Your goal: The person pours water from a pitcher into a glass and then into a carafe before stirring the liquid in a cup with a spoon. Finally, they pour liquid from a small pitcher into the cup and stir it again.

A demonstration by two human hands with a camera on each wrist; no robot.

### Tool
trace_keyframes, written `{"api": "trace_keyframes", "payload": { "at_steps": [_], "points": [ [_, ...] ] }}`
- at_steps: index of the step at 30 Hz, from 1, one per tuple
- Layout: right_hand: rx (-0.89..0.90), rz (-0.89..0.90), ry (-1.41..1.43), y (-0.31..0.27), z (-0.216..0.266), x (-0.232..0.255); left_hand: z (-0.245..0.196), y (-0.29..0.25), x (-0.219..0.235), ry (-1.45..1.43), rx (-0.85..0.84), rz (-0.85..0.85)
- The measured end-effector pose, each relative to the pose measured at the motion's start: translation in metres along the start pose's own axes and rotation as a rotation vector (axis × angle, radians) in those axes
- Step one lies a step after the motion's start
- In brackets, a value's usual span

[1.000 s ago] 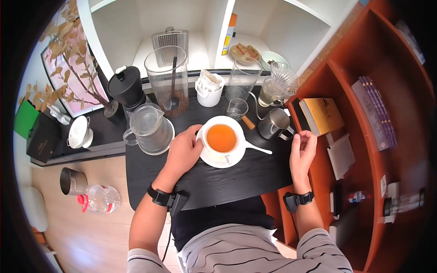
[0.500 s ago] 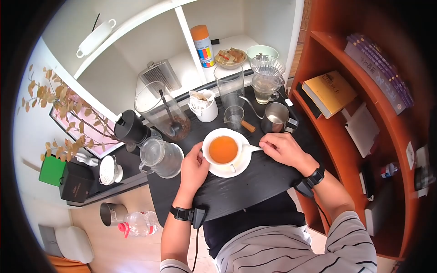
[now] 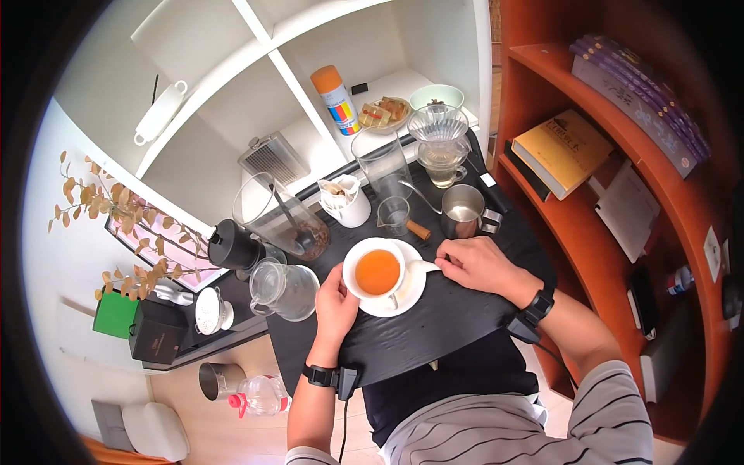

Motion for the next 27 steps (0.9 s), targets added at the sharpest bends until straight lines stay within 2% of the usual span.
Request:
{"api": "trace_keyframes", "payload": {
  "at_steps": [27],
  "points": [
    [0.101,-0.092,-0.117,-0.004,0.011,0.001,-0.011,-0.002,0.001,0.082,-0.065,-0.076]
  ]
}}
Point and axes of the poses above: each hand's wrist, its own y-axis towards the middle knuckle, its own x-axis out of the back of the hand, z = x × y, the point moved 10 cm from there along y, towards the middle knuckle, and after that the axes turned 12 degrees about -y, right-handed, at the moved point
